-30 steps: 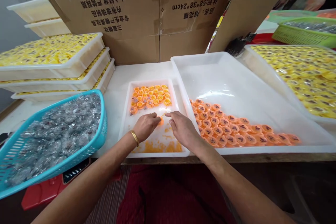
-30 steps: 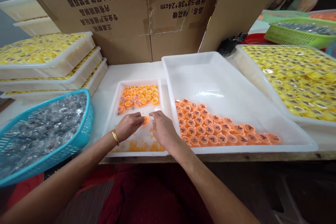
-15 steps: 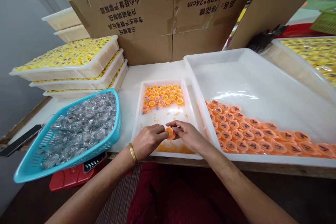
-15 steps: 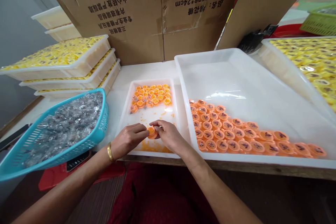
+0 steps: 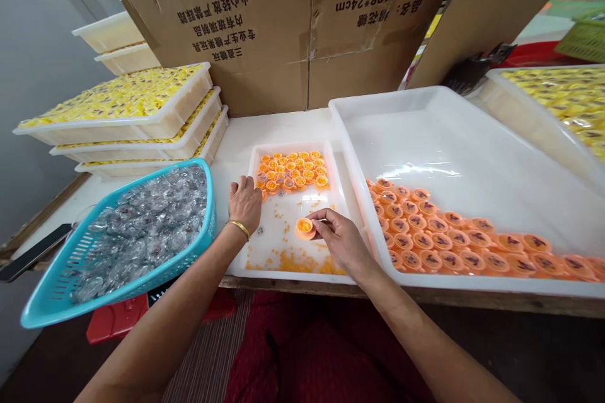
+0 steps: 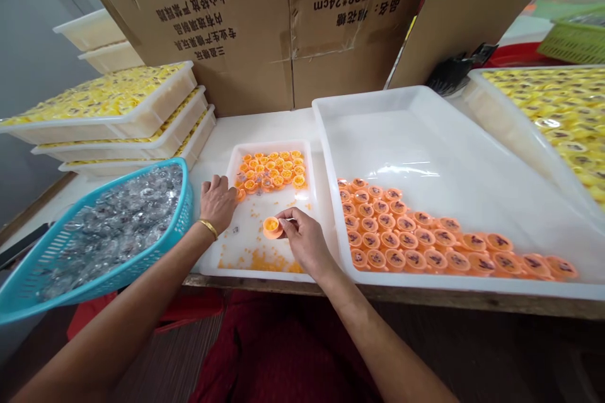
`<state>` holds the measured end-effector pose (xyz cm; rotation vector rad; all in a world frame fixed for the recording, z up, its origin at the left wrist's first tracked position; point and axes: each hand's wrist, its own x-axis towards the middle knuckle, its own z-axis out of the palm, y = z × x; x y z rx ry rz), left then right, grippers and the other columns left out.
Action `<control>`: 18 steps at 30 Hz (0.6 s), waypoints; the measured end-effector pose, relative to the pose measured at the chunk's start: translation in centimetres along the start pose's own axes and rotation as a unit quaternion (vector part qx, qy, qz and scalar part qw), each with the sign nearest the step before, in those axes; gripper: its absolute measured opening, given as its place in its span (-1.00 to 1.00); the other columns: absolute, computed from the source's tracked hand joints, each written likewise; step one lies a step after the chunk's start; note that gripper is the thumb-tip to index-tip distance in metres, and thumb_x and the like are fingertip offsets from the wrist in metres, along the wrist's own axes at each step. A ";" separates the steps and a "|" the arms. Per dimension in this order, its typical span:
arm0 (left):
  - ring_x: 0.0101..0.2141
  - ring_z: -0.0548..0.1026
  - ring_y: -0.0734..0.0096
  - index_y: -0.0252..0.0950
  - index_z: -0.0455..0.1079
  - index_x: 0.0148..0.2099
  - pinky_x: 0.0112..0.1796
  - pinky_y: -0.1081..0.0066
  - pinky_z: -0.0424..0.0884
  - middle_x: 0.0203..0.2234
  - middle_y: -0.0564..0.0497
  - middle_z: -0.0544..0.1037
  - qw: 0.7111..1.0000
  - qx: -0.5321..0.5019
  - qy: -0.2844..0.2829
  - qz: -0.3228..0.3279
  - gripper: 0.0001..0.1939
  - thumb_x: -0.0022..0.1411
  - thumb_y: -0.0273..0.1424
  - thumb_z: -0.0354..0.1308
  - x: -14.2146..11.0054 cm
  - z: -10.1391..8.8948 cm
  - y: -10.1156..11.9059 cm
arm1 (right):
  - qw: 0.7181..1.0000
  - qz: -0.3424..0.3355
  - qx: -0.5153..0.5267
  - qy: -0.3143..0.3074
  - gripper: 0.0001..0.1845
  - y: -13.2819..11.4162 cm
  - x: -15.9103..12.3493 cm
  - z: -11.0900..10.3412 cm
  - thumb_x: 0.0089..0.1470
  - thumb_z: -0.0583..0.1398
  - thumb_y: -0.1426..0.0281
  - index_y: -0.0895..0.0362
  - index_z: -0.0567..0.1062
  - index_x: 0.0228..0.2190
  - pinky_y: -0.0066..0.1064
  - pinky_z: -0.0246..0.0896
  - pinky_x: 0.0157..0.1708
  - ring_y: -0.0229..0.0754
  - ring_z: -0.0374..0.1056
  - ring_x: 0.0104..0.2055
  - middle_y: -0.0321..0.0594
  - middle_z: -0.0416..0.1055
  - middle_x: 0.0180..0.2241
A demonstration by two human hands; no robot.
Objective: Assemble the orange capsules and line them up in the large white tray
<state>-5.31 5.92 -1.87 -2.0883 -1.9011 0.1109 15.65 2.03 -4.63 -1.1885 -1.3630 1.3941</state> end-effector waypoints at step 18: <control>-0.35 0.44 0.14 -0.33 0.48 -0.40 -0.32 0.22 0.23 -0.47 -0.17 0.51 0.987 -0.154 0.043 0.003 -0.71 0.25 -0.40 -0.03 -2.0 -1.3 0.5 | 0.999 -0.026 0.023 0.035 -0.81 0.5 -0.2 -0.2 0.08 0.14 0.28 0.14 0.45 -0.34 -0.29 0.45 -0.29 -0.20 0.47 -0.38 -0.22 0.49 -0.39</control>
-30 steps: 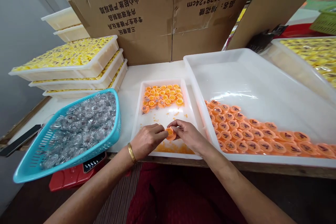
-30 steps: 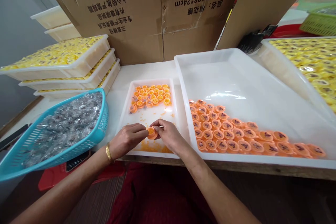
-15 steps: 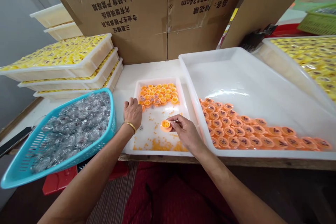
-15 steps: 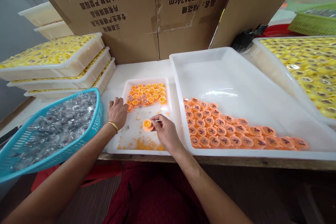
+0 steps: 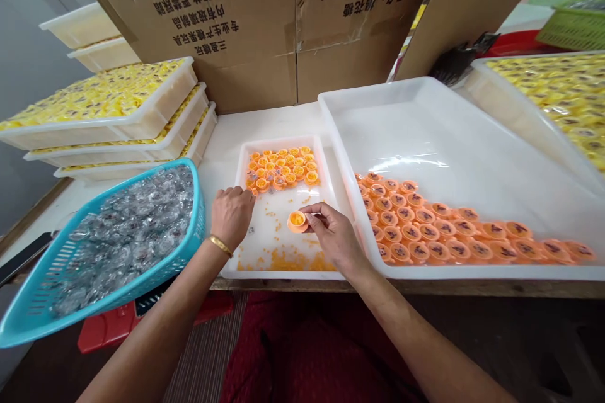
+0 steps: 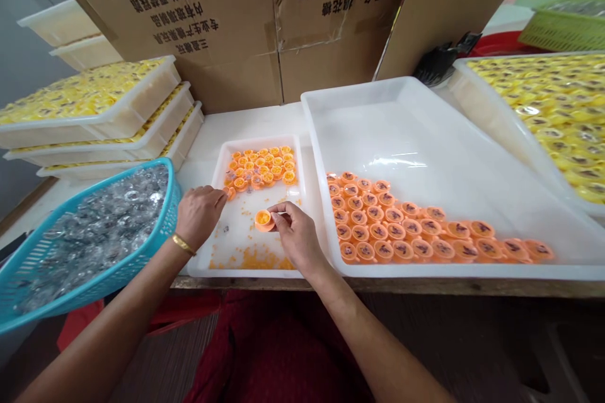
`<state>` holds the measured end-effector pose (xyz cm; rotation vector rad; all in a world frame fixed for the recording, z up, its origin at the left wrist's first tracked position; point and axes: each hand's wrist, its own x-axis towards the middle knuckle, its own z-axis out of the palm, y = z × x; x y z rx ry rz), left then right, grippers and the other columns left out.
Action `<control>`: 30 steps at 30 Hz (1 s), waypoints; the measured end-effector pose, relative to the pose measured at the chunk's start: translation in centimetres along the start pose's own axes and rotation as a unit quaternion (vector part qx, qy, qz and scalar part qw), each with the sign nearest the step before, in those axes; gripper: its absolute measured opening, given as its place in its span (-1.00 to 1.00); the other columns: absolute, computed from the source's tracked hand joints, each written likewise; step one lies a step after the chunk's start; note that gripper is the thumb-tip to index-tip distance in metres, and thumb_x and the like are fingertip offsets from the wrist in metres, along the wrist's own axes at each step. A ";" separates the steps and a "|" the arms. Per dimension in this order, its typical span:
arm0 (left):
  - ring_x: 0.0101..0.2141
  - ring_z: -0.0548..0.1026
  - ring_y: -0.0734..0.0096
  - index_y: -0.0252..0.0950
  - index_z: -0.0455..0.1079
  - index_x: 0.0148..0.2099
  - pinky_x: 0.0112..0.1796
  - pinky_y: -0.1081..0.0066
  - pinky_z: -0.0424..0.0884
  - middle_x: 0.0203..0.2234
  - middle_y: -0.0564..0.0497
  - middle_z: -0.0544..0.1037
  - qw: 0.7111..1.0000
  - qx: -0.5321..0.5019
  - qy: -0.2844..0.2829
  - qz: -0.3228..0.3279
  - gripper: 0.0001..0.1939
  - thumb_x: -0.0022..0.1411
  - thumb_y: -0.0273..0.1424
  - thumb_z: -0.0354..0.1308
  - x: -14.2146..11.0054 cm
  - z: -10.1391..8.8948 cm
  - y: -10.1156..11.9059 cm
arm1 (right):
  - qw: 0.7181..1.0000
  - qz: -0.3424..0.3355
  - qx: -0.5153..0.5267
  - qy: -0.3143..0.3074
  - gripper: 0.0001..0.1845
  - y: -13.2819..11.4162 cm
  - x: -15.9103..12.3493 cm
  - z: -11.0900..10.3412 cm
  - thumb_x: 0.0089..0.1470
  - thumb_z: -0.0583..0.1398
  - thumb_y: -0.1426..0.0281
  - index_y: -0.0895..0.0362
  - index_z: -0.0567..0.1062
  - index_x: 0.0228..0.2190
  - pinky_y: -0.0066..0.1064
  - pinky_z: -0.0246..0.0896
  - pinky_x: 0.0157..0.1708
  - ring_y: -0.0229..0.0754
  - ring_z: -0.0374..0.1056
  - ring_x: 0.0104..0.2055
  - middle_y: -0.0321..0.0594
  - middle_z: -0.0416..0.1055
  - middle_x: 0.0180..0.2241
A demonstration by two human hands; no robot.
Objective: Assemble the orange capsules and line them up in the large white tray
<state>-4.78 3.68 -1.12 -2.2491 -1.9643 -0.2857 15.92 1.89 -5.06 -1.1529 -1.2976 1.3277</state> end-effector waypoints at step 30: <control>-0.48 0.42 0.52 -0.30 0.40 -0.24 -0.44 0.49 0.38 -0.47 0.06 0.47 0.857 -0.513 -0.019 -0.045 -0.79 0.04 -0.40 0.29 -3.1 -1.0 6.2 | 0.998 -0.064 0.016 0.018 -0.79 -0.6 -0.8 -0.2 0.11 0.14 0.24 0.11 0.47 -0.32 -0.30 0.48 -0.28 -0.22 0.46 -0.33 -0.18 0.47 -0.21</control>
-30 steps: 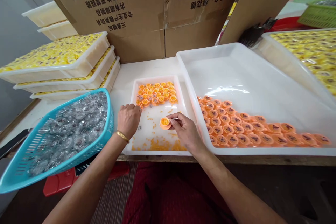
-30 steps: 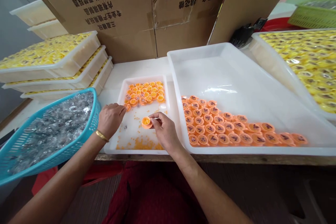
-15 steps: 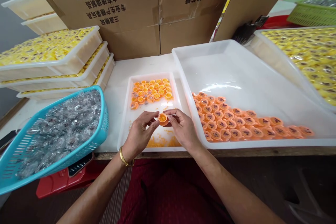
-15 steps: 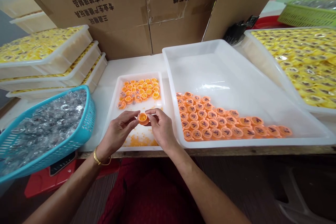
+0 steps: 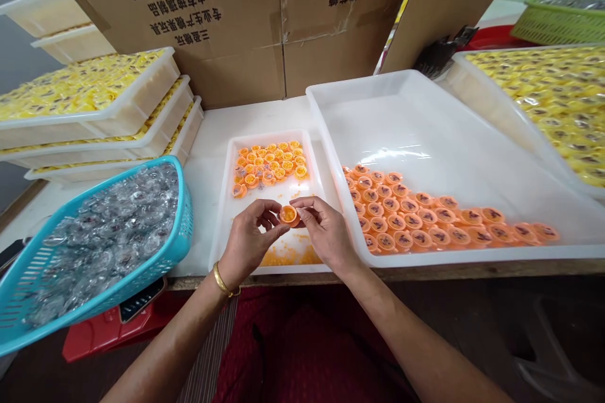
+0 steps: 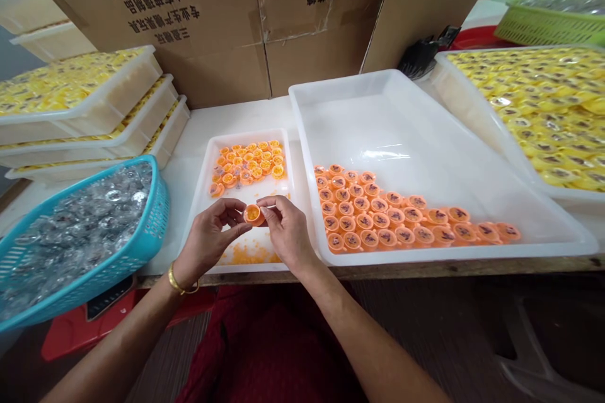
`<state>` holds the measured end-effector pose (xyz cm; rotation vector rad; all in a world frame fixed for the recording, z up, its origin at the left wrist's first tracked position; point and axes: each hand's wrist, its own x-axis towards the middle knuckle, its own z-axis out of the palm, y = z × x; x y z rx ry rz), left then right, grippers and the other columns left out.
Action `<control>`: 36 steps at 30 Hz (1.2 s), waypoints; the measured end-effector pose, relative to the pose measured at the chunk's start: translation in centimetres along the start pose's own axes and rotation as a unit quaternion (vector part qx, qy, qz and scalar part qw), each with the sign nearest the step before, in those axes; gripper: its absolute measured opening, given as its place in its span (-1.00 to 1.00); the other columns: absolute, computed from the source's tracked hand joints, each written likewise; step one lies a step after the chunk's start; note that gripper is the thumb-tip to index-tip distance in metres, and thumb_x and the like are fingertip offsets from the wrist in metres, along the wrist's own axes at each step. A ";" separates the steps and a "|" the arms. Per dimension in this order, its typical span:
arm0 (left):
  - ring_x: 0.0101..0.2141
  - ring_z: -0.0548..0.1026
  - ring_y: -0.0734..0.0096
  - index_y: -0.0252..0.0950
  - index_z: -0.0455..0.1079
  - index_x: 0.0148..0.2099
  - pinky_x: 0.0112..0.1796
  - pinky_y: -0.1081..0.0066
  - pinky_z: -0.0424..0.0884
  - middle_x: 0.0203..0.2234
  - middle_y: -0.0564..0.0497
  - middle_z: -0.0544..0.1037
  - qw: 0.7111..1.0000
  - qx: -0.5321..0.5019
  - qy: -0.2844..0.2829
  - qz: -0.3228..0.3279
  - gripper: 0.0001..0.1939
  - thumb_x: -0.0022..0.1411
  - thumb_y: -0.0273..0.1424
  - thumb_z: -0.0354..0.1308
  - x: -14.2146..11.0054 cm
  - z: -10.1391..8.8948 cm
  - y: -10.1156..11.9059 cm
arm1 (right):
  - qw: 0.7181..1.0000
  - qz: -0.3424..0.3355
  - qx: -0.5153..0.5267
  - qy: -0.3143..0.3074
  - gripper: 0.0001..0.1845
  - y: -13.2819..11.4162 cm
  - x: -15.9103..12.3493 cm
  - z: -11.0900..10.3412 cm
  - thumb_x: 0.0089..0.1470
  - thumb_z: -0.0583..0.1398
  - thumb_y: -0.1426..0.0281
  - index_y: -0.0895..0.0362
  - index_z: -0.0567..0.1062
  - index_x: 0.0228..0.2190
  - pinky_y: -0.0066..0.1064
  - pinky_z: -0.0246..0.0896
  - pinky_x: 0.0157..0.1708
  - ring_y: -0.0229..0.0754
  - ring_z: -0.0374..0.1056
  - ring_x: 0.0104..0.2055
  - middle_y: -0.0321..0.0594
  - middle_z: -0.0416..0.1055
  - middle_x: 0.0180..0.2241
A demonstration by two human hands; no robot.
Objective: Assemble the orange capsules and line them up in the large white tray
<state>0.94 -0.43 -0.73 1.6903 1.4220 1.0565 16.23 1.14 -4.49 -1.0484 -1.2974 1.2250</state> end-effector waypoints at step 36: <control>-0.38 0.40 0.47 -0.21 0.33 -0.10 -0.34 0.39 0.41 -0.34 0.03 0.39 0.981 0.081 0.080 0.158 -0.76 0.15 -0.43 0.20 0.6 -0.3 -0.1 | 0.996 0.030 0.077 0.036 -0.74 -0.7 -0.2 0.2 0.06 0.18 0.18 0.10 0.50 -0.31 -0.23 0.51 -0.25 -0.18 0.50 -0.34 -0.16 0.51 -0.15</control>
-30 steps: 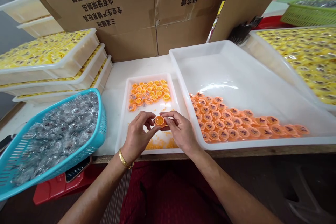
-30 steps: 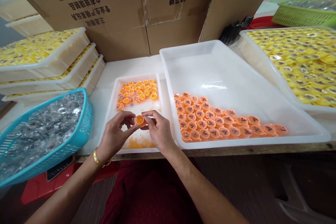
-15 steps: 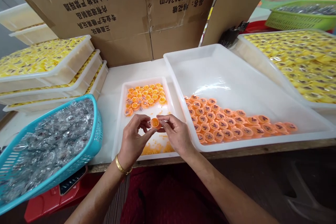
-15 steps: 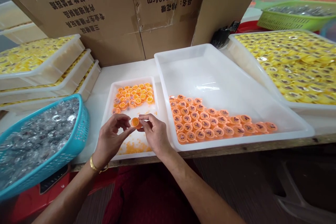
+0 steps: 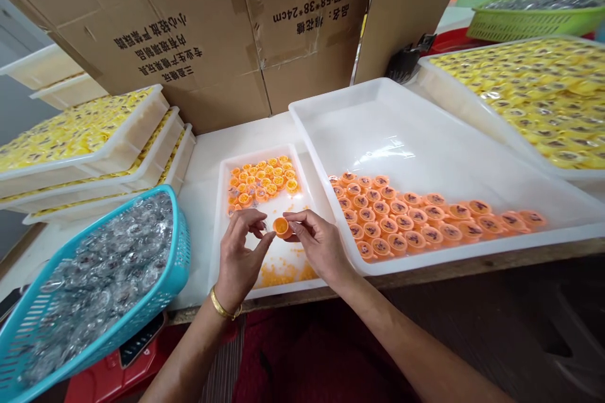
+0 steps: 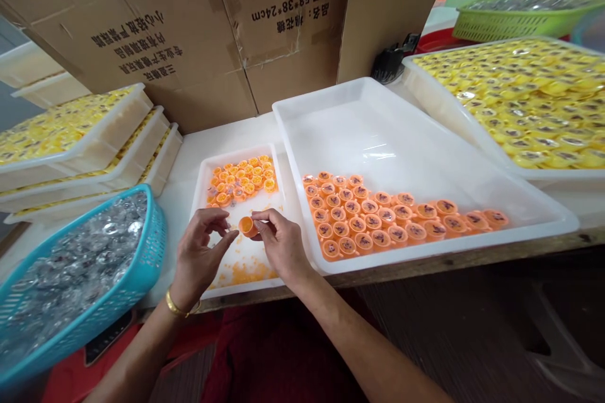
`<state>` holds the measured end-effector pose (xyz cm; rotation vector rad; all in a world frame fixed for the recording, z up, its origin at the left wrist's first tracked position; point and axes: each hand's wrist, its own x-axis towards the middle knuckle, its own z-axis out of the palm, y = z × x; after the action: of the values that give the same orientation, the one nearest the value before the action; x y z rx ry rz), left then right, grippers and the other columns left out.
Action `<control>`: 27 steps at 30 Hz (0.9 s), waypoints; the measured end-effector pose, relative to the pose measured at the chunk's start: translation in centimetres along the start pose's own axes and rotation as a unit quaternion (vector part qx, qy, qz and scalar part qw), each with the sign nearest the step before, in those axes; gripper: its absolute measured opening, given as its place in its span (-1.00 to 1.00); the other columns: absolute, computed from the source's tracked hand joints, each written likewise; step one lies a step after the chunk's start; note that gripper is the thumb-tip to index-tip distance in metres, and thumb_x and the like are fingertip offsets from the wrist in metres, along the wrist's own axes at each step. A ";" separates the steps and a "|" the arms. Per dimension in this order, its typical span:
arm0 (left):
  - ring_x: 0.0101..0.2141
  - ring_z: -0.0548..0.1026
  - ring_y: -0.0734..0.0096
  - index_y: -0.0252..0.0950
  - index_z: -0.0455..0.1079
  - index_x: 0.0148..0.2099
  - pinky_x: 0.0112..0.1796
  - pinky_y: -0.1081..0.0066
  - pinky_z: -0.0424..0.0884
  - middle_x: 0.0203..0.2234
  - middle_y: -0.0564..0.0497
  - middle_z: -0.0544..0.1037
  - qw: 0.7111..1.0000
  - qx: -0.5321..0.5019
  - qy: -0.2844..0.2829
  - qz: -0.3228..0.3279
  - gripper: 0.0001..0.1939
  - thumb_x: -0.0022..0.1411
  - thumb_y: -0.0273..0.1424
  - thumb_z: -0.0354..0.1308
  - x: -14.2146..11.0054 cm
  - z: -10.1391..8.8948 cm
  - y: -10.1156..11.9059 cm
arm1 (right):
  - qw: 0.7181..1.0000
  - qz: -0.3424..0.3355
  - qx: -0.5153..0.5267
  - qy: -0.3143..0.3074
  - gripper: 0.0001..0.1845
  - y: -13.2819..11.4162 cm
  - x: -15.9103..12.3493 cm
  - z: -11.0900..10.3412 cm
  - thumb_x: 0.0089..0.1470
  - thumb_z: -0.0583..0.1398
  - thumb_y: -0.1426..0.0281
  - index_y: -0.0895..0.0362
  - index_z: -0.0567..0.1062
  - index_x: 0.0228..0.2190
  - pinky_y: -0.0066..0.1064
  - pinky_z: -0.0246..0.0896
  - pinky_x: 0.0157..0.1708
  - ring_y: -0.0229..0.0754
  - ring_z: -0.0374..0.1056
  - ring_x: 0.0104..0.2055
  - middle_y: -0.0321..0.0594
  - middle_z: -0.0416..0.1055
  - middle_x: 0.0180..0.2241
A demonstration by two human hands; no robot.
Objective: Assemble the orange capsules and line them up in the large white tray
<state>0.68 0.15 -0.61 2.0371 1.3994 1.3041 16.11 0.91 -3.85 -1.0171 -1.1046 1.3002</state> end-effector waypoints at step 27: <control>-0.43 0.35 0.50 -0.27 0.31 -0.27 -0.38 0.44 0.32 -0.41 0.07 0.35 0.963 0.135 -0.234 0.002 -0.88 0.14 -0.57 0.12 2.9 0.1 1.3 | 0.996 0.048 0.058 -0.046 -0.66 0.2 0.5 -0.1 -0.11 0.33 0.21 0.12 0.44 -0.31 -0.24 0.47 -0.26 -0.18 0.45 -0.30 -0.23 0.49 -0.32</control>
<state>1.75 2.10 1.69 2.3208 1.3964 0.5872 16.17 1.38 -4.03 -0.9420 -1.0467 1.4839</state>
